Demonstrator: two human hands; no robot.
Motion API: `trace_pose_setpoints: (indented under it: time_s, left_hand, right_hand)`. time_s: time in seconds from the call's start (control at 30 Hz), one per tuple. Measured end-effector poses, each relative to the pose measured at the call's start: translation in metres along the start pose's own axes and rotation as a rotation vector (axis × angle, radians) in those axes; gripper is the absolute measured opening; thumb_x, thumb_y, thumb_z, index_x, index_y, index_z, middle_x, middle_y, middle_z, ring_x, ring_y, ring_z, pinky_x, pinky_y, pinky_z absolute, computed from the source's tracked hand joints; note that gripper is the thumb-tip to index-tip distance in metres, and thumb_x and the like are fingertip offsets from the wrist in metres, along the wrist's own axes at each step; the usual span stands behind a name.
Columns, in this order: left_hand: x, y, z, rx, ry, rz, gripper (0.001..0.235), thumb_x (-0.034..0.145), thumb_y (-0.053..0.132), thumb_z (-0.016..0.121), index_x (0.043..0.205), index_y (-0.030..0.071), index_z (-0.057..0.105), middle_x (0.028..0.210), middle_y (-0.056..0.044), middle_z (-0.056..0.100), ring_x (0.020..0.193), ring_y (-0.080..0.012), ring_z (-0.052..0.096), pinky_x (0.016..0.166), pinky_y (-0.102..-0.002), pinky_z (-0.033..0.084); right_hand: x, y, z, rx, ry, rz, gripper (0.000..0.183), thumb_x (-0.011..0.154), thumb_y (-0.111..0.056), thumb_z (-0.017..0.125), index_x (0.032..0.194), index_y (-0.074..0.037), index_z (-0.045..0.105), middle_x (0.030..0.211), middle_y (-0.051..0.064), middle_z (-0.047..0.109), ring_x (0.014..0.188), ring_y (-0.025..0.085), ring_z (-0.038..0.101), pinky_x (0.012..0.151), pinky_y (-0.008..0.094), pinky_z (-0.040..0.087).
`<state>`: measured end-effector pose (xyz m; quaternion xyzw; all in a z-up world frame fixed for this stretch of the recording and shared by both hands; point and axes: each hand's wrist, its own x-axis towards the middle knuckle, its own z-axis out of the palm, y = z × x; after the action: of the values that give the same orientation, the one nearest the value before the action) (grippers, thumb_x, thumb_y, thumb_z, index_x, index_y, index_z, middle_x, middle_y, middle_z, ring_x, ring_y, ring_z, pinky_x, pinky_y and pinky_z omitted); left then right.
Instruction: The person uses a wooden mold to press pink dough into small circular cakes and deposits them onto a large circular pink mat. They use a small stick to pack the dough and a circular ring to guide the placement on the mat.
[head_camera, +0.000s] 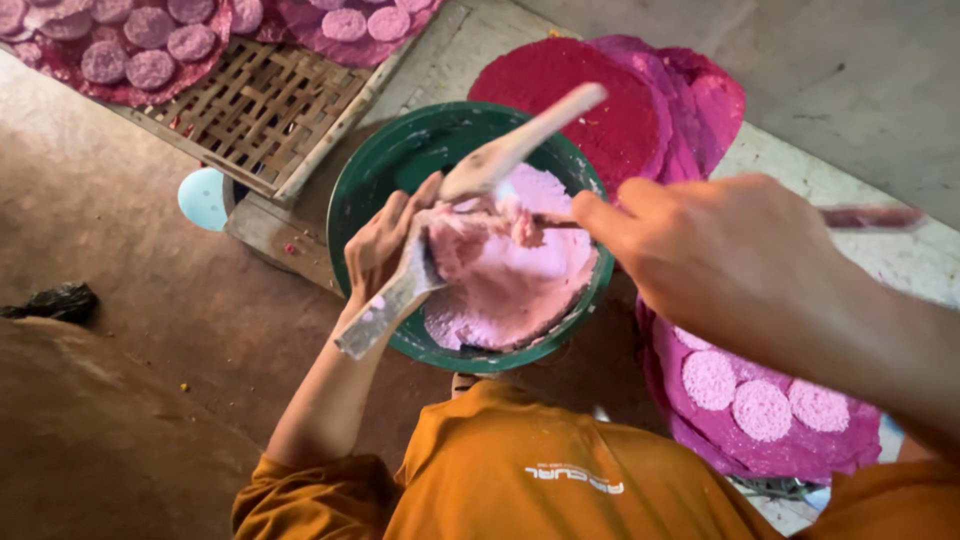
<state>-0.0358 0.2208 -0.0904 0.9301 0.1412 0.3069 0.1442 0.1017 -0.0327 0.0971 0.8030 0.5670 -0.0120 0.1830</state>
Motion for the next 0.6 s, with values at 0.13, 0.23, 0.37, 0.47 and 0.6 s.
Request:
trace_pose_setpoints:
  time_s: [0.13, 0.23, 0.37, 0.47, 0.6]
  left_hand:
    - [0.004, 0.01, -0.003, -0.137, -0.002, 0.008, 0.07, 0.08, 0.029, 0.082, 0.144, 0.014, 0.059, 0.105, -0.007, 0.068, 0.083, -0.0269, 0.071, 0.071, -0.037, 0.058]
    - [0.001, 0.02, 0.009, -0.174, 0.083, 0.143, 0.083, 0.064, 0.033, 0.082, 0.141, 0.012, 0.057, 0.116, -0.011, 0.068, 0.096, -0.0316, 0.07, 0.078, -0.038, 0.057]
    - [-0.006, 0.013, 0.016, -0.329, -0.076, -0.078, 0.071, 0.067, 0.016, 0.084, 0.135, 0.011, 0.062, 0.113, -0.013, 0.071, 0.091, -0.0314, 0.07, 0.078, -0.038, 0.056]
    - [-0.008, -0.006, 0.016, -0.629, 0.122, 0.086, 0.031, 0.097, -0.006, 0.063, 0.117, 0.016, 0.067, 0.11, -0.006, 0.074, 0.103, -0.0235, 0.073, 0.105, -0.036, 0.055]
    - [-0.006, -0.014, 0.022, -0.877, 0.306, -0.206, 0.037, 0.096, 0.004, 0.069, 0.13, 0.009, 0.056, 0.111, -0.008, 0.07, 0.102, -0.023, 0.071, 0.099, -0.033, 0.057]
  right_hand:
    - [0.014, -0.006, 0.003, -0.014, -0.089, -0.029, 0.03, 0.091, -0.019, 0.056, 0.12, -0.023, 0.063, 0.083, 0.004, 0.067, 0.065, 0.025, 0.072, 0.05, 0.039, 0.055]
    - [0.04, -0.044, 0.0, -0.074, 0.12, -0.164, 0.022, 0.088, -0.014, 0.057, 0.108, -0.008, 0.064, 0.084, 0.01, 0.068, 0.061, 0.027, 0.072, 0.042, 0.038, 0.056]
    - [0.042, -0.06, -0.007, -0.052, 0.286, -0.268, 0.033, 0.085, -0.016, 0.059, 0.114, -0.003, 0.065, 0.079, 0.01, 0.071, 0.058, 0.023, 0.072, 0.046, 0.034, 0.056]
    - [0.02, -0.034, 0.006, 0.205, 0.305, -0.108, 0.031, 0.09, -0.014, 0.058, 0.119, -0.012, 0.067, 0.088, 0.008, 0.073, 0.067, 0.024, 0.072, 0.052, 0.038, 0.055]
    - [0.023, -0.018, 0.048, 0.757, 0.442, -0.019, 0.043, 0.093, -0.008, 0.059, 0.136, -0.01, 0.06, 0.103, 0.016, 0.075, 0.087, 0.029, 0.074, 0.07, 0.04, 0.057]
